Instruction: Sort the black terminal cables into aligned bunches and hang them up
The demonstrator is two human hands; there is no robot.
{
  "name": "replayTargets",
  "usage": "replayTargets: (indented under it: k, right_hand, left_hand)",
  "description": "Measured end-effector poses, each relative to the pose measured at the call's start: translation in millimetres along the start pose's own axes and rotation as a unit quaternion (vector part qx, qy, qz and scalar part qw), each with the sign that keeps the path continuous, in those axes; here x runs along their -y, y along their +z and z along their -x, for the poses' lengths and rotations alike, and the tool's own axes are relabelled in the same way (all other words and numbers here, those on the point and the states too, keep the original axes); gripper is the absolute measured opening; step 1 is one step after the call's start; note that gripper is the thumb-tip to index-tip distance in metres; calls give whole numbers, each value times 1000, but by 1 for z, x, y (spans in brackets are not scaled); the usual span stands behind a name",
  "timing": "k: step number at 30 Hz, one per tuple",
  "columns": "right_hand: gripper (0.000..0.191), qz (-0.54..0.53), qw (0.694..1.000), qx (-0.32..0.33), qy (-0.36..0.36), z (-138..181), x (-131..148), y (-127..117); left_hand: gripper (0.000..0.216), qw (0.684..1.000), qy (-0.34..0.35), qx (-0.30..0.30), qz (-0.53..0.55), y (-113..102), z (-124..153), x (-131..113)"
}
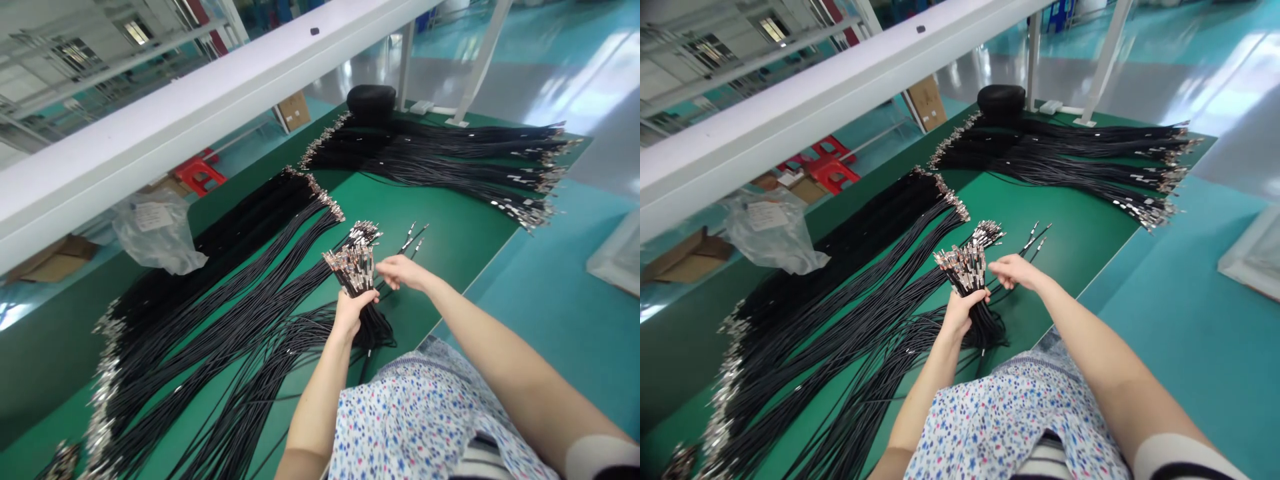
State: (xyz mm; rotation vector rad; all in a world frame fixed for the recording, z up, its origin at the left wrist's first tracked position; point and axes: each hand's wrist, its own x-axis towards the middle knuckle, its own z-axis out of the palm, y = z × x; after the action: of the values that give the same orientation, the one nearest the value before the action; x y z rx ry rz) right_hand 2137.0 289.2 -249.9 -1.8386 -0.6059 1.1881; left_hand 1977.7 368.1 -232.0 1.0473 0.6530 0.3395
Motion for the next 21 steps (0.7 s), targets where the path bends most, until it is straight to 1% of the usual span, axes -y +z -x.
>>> replayTargets:
  k: [2,3,4,6,9,11,13,15,16,21]
  right_hand:
    - [24,15,988,-134,77,-21,-23,-14]
    - [22,35,977,-180,106,-31,-32,-21]
    - [22,55,969,-205,127,-41,-39,-27]
    - [26,94,957,-226,154,-59,-45,-35]
    - [32,148,940,-244,187,-77,-43,-40]
    - [28,174,931,-248,203,-85,-40,-39]
    - [19,191,926,-250,211,-88,-37,-36]
    - [11,202,922,-256,210,-90,-35,-34]
    - [11,208,919,-265,207,-91,-35,-33]
    - [25,238,895,-341,164,-101,-26,-26]
  left_hand:
    - [16,1000,-10,7,17,-1,-2,-2]
    - [17,999,-16,15,33,-3,-4,-3]
    - [18,998,-21,25,49,-4,-5,-4]
    - [22,996,-33,41,71,-8,-8,-5]
    - [23,995,-45,41,76,-10,-12,-4]
    - [23,995,-52,33,75,-11,-14,-2]
    - [23,995,-59,25,78,-11,-15,-1]
    - [24,994,-63,21,81,-13,-15,0]
    - [24,994,-64,19,84,-14,-15,1]
    - [23,994,-47,-1,95,-14,-18,-2]
